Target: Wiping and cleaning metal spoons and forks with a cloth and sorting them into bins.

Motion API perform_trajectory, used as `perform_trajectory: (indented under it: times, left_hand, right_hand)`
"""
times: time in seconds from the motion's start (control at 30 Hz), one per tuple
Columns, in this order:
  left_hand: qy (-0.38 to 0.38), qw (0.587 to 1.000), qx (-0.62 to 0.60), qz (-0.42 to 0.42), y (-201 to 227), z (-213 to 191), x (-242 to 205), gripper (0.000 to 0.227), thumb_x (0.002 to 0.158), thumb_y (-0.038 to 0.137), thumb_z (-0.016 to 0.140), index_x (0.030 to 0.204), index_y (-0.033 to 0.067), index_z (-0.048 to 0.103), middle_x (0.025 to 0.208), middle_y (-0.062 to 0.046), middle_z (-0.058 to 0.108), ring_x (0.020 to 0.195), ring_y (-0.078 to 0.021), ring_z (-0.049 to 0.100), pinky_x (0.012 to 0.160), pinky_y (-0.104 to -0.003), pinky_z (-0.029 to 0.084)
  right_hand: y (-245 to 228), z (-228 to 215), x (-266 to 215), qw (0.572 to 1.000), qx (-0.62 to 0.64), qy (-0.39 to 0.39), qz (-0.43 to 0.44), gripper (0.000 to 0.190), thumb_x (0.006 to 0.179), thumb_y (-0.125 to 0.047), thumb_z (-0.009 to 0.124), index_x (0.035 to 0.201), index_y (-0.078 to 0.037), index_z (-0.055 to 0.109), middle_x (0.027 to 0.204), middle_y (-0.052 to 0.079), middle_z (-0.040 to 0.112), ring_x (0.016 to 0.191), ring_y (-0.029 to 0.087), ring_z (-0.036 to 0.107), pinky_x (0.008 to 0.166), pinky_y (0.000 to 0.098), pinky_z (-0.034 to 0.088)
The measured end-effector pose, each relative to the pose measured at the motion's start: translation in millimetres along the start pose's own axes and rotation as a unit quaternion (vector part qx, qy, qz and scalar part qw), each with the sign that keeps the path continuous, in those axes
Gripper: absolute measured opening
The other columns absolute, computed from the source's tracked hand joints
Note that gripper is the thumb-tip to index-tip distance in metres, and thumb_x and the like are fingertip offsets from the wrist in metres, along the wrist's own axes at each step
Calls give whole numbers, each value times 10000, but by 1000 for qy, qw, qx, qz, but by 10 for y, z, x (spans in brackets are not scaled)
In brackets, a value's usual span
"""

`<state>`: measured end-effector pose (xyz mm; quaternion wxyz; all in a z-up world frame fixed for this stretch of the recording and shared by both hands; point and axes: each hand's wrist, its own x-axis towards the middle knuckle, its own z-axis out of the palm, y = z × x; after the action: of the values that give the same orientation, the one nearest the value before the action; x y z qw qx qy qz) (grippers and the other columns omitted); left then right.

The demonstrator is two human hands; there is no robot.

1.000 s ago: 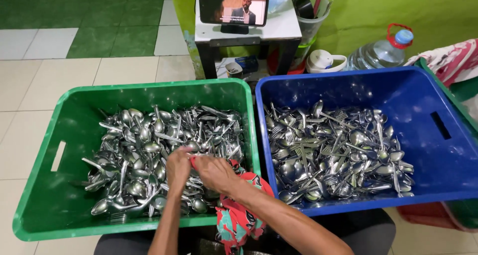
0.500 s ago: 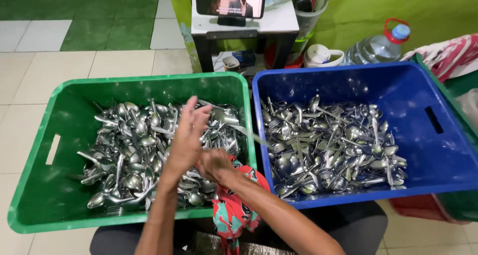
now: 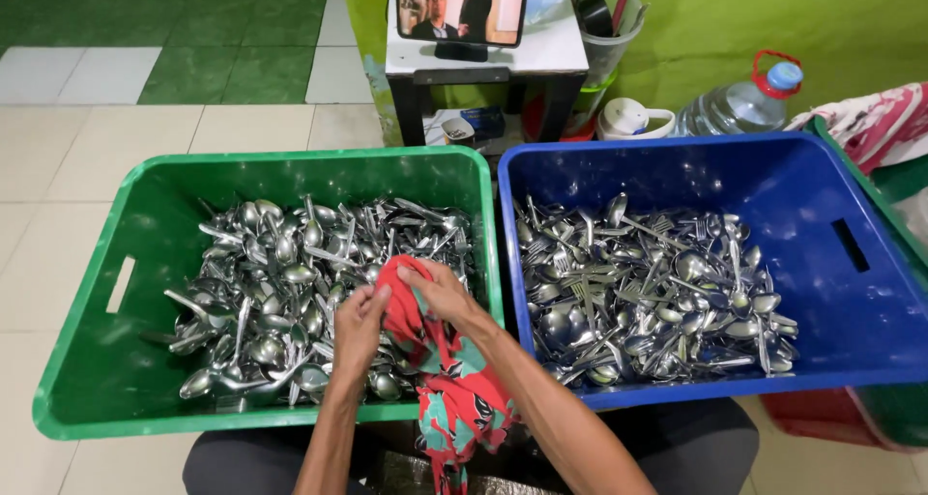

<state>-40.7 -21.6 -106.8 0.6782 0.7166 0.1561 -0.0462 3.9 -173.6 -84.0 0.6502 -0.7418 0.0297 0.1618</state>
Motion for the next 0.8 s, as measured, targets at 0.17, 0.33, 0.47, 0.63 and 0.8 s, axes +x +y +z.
perform_trajectory:
  times: [0.17,0.33,0.47,0.63,0.8]
  left_hand:
    - [90,992,-33,78,266,24,-69,242,988,291,716,1044,56,733,767,-55,710,738,-121,601,692,-252,499]
    - [73,988,118,64,13,-61,-50,331,1013,377,631,1100,71,724,940,-160,774,890,-270,724,849,-409,538]
    - [-12,969,243,32,-180,-108,-101,365,1001,397,587,1198,106,686,981,-161,787,1005,-379,728,893,-510,542]
    - [-104,925,365,19,-499,-105,-17,349,961,398,624,1192,144,687,1005,-102,793,1040,-367,722,916,-521,538]
    - [-147,884,443,-33,-142,-266,91,340,949,281,629,1218,79,681,1066,-199,767,1097,-420,700,950,-561,526]
  right_hand:
    - [428,-14,220,988,-36,-147,23,483,770,-568,786,976,-135,733,868,96,682,951,274,643,910,404,478]
    - [-382,-100,-266,995,-46,-38,75,288,792,-389,754,844,-107,730,750,69,692,782,211,667,761,331,494]
    - [651,-197,540,989,-69,76,109,381,784,-544,714,979,-220,758,905,73,743,944,253,715,813,406,517]
    - [260,-189,209,993,-43,88,58,418,854,-315,668,1227,-128,687,1151,161,729,1153,311,662,979,452,489]
    - [12,-161,1,991,-9,132,-5,425,925,-259,628,1301,-60,626,1247,227,687,1244,331,611,1076,497,430]
